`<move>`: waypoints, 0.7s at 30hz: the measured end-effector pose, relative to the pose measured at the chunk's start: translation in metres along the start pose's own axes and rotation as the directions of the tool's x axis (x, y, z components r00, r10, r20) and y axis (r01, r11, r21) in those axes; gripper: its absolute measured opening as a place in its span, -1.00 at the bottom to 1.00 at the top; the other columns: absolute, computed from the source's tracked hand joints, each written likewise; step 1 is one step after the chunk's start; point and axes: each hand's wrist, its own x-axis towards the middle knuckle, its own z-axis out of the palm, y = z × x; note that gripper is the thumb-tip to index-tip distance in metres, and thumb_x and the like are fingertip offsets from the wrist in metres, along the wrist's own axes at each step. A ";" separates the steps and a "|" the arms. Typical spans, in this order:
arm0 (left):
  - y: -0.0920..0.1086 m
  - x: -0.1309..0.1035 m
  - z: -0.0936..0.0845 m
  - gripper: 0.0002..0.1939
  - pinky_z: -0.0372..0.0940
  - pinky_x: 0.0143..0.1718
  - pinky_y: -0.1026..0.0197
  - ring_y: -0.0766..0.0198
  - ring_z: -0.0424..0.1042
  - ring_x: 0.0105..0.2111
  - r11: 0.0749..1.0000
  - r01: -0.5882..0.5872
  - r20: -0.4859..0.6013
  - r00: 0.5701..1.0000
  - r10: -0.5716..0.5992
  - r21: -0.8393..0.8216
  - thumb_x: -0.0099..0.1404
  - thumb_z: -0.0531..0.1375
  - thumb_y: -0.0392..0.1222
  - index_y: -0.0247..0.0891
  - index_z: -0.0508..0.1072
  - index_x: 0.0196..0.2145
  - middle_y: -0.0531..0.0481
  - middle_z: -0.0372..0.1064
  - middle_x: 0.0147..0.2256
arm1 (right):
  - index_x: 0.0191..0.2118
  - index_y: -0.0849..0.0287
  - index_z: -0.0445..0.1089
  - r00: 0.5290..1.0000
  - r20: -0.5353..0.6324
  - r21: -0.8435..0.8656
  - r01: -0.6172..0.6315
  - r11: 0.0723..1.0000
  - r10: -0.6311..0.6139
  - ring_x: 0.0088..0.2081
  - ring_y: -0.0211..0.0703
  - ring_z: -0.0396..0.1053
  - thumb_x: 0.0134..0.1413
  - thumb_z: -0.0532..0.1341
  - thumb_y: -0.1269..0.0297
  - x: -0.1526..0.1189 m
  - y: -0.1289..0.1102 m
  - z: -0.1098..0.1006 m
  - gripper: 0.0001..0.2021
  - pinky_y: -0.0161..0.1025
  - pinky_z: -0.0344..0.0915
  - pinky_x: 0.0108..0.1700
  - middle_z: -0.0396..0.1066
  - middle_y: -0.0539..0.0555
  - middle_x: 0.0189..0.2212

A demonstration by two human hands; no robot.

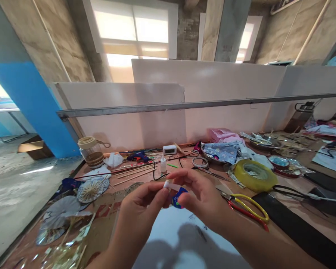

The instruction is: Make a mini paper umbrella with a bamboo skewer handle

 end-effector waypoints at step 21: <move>0.000 0.001 0.005 -0.74 0.38 -0.47 0.35 0.37 0.44 -0.53 0.944 0.231 0.221 0.959 -0.179 -0.235 0.19 0.38 -0.01 -0.29 0.59 -0.41 0.01 0.50 -0.51 | -0.35 0.19 0.50 0.983 0.010 0.312 -0.175 0.934 0.181 -0.54 -0.33 0.31 -0.12 0.46 0.06 0.012 0.000 0.001 -0.68 -0.31 0.29 -0.46 0.41 -0.07 -0.59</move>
